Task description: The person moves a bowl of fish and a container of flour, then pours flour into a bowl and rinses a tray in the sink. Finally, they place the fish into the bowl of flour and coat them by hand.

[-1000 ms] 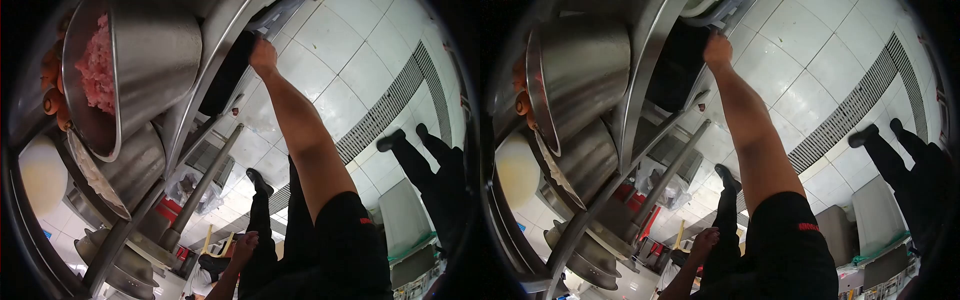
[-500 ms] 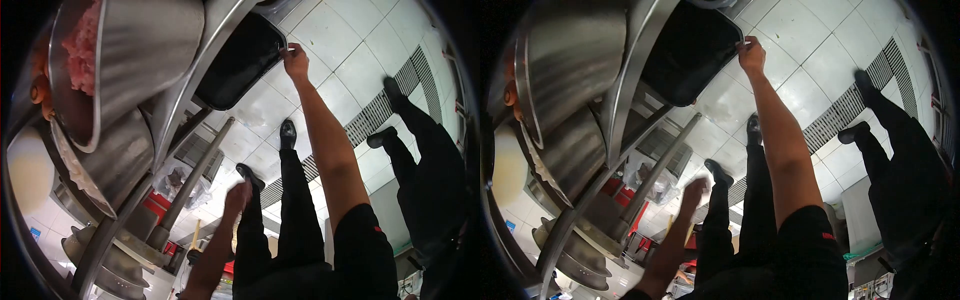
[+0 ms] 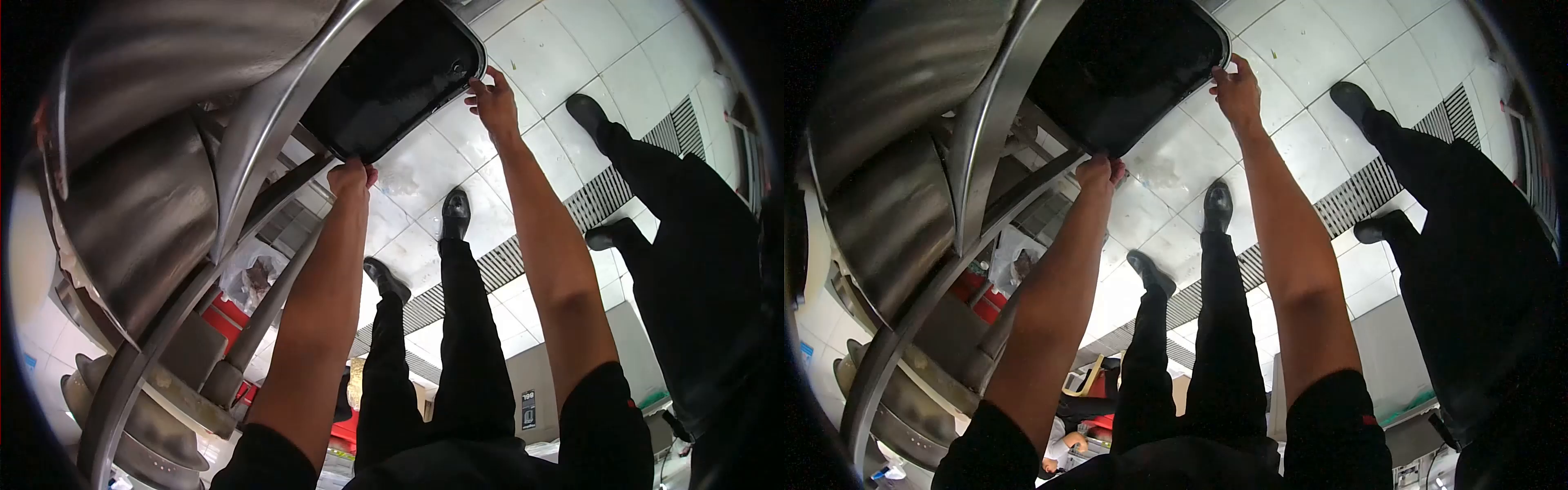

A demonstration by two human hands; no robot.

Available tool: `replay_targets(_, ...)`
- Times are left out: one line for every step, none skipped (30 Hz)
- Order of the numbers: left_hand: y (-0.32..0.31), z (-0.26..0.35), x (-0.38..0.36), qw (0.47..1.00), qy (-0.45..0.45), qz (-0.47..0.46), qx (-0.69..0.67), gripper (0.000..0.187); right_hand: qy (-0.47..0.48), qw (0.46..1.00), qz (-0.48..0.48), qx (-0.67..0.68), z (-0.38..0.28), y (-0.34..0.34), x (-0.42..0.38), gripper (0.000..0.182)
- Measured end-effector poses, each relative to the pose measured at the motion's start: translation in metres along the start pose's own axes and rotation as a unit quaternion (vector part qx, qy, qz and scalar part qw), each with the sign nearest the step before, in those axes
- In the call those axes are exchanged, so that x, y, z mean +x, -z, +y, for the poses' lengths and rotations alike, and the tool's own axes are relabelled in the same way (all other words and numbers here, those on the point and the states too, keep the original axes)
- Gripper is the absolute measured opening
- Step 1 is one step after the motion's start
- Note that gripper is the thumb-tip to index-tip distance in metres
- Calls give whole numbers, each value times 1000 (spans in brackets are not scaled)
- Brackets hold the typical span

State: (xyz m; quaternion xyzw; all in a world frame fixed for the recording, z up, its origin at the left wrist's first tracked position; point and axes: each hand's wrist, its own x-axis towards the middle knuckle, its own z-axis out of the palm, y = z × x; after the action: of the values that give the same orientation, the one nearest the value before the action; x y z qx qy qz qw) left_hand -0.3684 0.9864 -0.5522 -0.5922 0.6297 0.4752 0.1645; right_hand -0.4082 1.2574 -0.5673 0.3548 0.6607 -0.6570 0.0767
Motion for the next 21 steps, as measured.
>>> replay_targets(-2, 0, -1, 1000, 13, 12, -16, 26, -3, 1000, 19, -18, -1, -3, -2, 48)
replay_targets(-2, 0, -1, 1000, 14, 8, -19, 26, -7, 998, 40, -37, -1, -4, -4, 51)
replay_targets(0, 2, -6, 1000, 7, 6, -7, 24, 53, 987, 99, -113, 16, -6, 2, 59)
replay_targets(4, 5, -17, 1000, 0, 5, 6, 21, 49, 983, 119, -128, 4, -3, -8, 62)
replay_targets(9, 5, -29, 1000, 1, 4, 6, 21, 45, 979, 138, -143, -7, -1, -21, 66)
replay_targets(15, 11, -50, 995, -22, -45, -92, 18, 47, 979, 139, -143, -24, 2, -32, 66)
replay_targets(21, 14, -68, 977, -45, -93, -187, 16, -24, 995, 77, -51, -39, 5, -42, 67)
replay_targets(28, 14, -80, 977, -43, -92, -188, 16, -97, 994, 12, 43, -48, 3, -55, 68)
replay_targets(37, 12, -92, 960, -54, -152, -228, 15, -99, 994, 10, 41, -51, -2, -69, 68)
replay_targets(44, 6, -101, 938, -64, -213, -267, 16, -103, 985, -41, 134, -55, -9, -81, 66)
replay_targets(47, -1, -108, 936, -65, -215, -270, 16, -101, 965, -91, 226, -62, -15, -92, 64)
replay_targets(50, -14, -111, 928, -33, -247, -277, 17, -125, 948, -97, 277, -65, -19, -104, 54)
replay_targets(53, -25, -117, 918, -1, -279, -283, 18, -98, 936, -95, 325, -57, -24, -108, 45)
replay_targets(56, -36, -122, 911, 20, -306, -275, 19, -31, 956, -58, 286, -50, -25, -110, 44)
replay_targets(60, -46, -131, 904, 42, -332, -267, 21, 36, 969, -20, 244, -45, -24, -113, 43)
replay_targets(65, -48, -145, 908, 72, -331, -246, 28, 55, 973, 7, 226, -50, -19, -121, 41)
replay_targets(75, -59, -153, 894, 58, -374, -238, 42, 73, 975, 34, 208, -54, -11, -135, 40)
replay_targets(85, -60, -173, 881, 51, -394, -255, 48, 78, 979, 14, 189, -64, 0, -150, 39)
replay_targets(96, -60, -193, 868, 45, -415, -270, 54, 27, 985, 18, 168, -75, 9, -165, 38)
replay_targets(111, -70, -198, 864, 44, -419, -274, 54, 41, 987, 29, 152, -84, 14, -180, 37)
replay_targets(125, -81, -200, 867, 59, -409, -278, 56, 56, 988, 39, 137, -94, 19, -196, 36)
